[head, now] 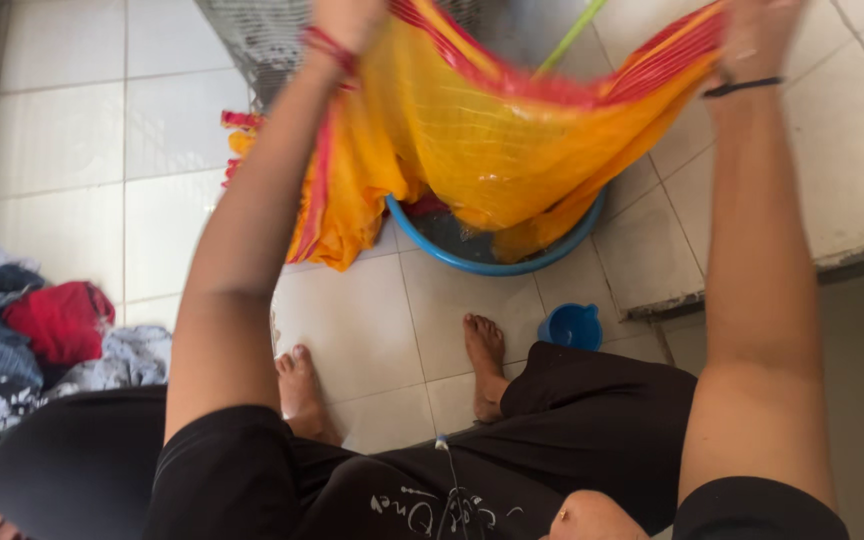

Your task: The person washes a yellow and red patterned cloth by hand, pouring water from a blue cup and rinsing it under a hose in a blue basin. They then pick up a red garment from a pile of clothes and place it on the floor.

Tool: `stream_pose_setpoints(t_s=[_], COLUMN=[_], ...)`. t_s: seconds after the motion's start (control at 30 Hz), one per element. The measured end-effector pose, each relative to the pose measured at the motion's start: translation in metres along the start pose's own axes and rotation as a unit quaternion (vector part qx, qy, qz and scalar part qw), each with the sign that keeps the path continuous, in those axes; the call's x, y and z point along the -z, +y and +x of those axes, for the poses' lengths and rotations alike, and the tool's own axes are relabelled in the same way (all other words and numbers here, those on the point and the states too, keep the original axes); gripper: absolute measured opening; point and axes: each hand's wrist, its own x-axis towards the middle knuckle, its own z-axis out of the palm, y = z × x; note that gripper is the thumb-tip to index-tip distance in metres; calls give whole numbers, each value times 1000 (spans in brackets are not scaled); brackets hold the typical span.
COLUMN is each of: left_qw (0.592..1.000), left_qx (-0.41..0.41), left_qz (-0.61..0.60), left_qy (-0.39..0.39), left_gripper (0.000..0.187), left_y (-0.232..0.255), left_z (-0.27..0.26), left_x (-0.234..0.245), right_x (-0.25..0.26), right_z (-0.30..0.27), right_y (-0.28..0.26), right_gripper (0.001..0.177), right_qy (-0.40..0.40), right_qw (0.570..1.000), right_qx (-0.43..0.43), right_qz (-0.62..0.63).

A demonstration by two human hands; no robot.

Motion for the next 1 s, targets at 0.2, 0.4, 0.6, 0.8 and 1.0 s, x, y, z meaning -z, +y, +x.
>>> stream_pose_setpoints(t_s=[0.2,0.4,0.6,0.8,1.0], left_qw=[888,844,943,914,811], left_qx=[-105,-29,38,20,90], left_qz=[-447,-531,-326,-397,-539], left_qy=[36,-67,-55,-75,-209], left_gripper=[8,16,23,22,25], left_y=[198,222,231,225,208], left_z=[-28,-42,-56,-63,-82], left_x=[26,64,64,35,25], right_x=[-141,-148,-139,-130,-115], right_z=[-38,-56,-61,-61,-48], right_y=[22,-7,-11,-1,12], right_gripper=[36,13,22,25,20], right_qy=[-319,-272,-237,-193,-118], right_qw=[938,925,938,939,955], right_qx=[-81,-193,-190,-94,-107], right_qz=[-108,-180,-165,-268,-252])
